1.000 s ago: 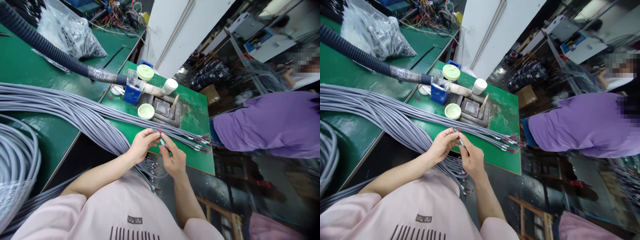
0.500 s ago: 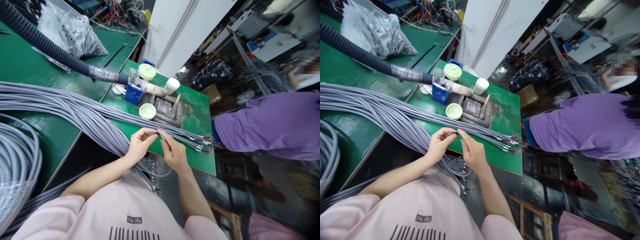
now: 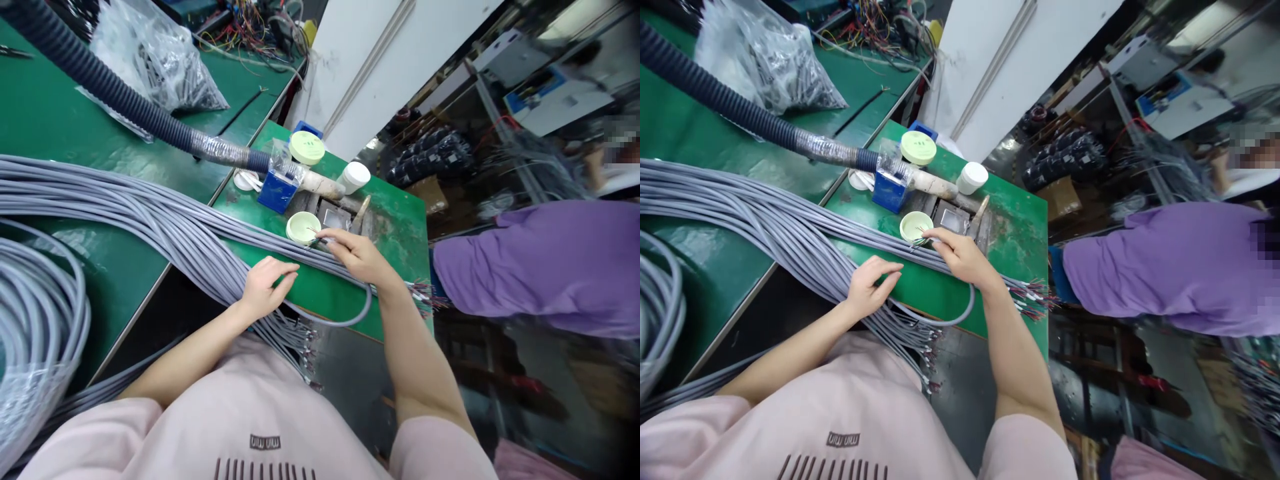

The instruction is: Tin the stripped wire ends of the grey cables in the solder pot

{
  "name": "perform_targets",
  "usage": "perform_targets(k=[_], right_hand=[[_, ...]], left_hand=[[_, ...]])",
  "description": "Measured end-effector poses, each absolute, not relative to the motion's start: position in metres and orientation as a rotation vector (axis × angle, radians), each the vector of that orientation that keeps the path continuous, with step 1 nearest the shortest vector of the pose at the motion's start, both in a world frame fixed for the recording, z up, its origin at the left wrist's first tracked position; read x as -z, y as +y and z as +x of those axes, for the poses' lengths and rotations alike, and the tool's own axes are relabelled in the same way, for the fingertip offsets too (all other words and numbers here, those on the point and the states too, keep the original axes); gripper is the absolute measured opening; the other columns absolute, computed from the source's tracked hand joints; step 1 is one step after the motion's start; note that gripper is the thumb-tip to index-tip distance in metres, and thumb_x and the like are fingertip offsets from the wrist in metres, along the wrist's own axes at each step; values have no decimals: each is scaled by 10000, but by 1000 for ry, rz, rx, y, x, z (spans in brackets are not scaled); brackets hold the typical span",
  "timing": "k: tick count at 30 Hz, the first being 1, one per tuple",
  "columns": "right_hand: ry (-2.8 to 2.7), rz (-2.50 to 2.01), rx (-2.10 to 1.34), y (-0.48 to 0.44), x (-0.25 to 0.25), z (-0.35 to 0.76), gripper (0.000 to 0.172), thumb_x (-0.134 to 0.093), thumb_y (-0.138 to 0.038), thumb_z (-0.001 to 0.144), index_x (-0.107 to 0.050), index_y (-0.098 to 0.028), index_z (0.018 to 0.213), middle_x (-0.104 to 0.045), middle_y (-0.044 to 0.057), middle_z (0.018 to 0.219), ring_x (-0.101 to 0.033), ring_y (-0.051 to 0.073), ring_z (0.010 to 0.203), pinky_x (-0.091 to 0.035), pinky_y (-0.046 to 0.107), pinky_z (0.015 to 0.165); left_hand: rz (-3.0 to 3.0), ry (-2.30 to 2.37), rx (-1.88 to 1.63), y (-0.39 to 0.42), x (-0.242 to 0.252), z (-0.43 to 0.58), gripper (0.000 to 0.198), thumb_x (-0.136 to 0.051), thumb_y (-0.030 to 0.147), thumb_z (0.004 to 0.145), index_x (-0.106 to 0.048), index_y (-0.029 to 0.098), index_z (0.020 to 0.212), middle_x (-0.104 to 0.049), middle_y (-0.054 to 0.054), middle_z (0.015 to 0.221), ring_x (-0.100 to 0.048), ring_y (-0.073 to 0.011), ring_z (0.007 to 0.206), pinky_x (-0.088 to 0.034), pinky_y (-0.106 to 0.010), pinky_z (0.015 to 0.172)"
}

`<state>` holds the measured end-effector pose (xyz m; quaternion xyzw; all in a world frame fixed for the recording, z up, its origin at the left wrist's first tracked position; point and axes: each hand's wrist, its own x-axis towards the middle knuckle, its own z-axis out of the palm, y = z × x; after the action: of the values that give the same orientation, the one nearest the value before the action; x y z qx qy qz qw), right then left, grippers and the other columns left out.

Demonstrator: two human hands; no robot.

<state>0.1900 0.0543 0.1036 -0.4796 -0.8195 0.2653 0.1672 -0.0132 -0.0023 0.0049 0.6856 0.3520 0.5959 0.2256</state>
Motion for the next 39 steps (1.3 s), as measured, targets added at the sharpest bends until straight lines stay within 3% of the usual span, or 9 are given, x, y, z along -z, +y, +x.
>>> perform_targets(k=[4, 10, 21, 23, 25, 28, 31, 39], right_hand=[[-2405, -1325, -882, 79, -99, 189, 319, -433, -246, 913, -641, -150, 1134, -671, 36, 767, -628, 213, 964, -463, 324, 838], [-2540, -1364, -856, 101, -87, 191, 318, -445, -242, 898, -665, -164, 1115, -703, 90, 1124, -647, 228, 1035, -468, 361, 926], [-2626, -1421, -875, 108, -89, 184, 313, -463, -203, 879, -689, -193, 1096, -706, 69, 1147, -646, 238, 1064, -467, 369, 950], [-2564, -1419, -899, 105, -94, 183, 293, -482, -209, 872, -694, -184, 1073, -718, 73, 1085, -654, 229, 1011, -480, 347, 900], [-2439, -1455, -965, 102, -103, 187, 278, -502, -241, 876, -686, -177, 1075, -721, 54, 863, -662, 187, 803, -499, 290, 728], [-2126, -1592, -1143, 100, -115, 204, 301, -530, -291, 881, -647, -146, 1118, -513, -44, 506, -462, 90, 439, -344, 207, 446], [-1775, -1718, -1289, 106, -118, 228, 324, -582, -281, 850, -609, -112, 1125, -406, -90, 448, -314, 48, 337, -224, 186, 365], [-1478, -1861, -1383, 131, -102, 252, 238, -571, -118, 821, -600, -84, 1054, -411, -95, 389, -302, 48, 258, -177, 174, 299]], left_hand=[[1983, 974, -1589, -1, 3, -11, 125, -607, 166, 851, -656, 169, 967, -716, -46, 790, -608, -149, 690, -463, -294, 652], [1993, 988, -1595, -2, 3, -11, 119, -602, 171, 855, -648, 174, 965, -711, -35, 769, -596, -142, 671, -438, -289, 633], [2041, 999, -1561, -2, 3, -11, 106, -573, 194, 879, -638, 180, 962, -700, -22, 743, -584, -132, 656, -411, -285, 616], [2039, 1000, -1563, -2, 3, -12, 106, -569, 194, 881, -639, 180, 959, -699, -22, 739, -584, -133, 655, -412, -286, 615], [2032, 1005, -1569, -2, 3, -12, 107, -563, 201, 884, -641, 181, 956, -700, -24, 738, -589, -133, 654, -413, -285, 613], [2031, 1006, -1577, -2, 3, -12, 107, -565, 206, 883, -644, 185, 953, -702, -26, 740, -595, -133, 656, -417, -285, 615], [2037, 997, -1579, -1, 2, -12, 103, -582, 186, 869, -644, 184, 952, -703, -28, 748, -601, -137, 665, -421, -288, 621], [2035, 1020, -1543, -1, -3, -13, 123, -585, 164, 860, -649, 190, 962, -708, -34, 787, -626, -148, 727, -453, -297, 677]])
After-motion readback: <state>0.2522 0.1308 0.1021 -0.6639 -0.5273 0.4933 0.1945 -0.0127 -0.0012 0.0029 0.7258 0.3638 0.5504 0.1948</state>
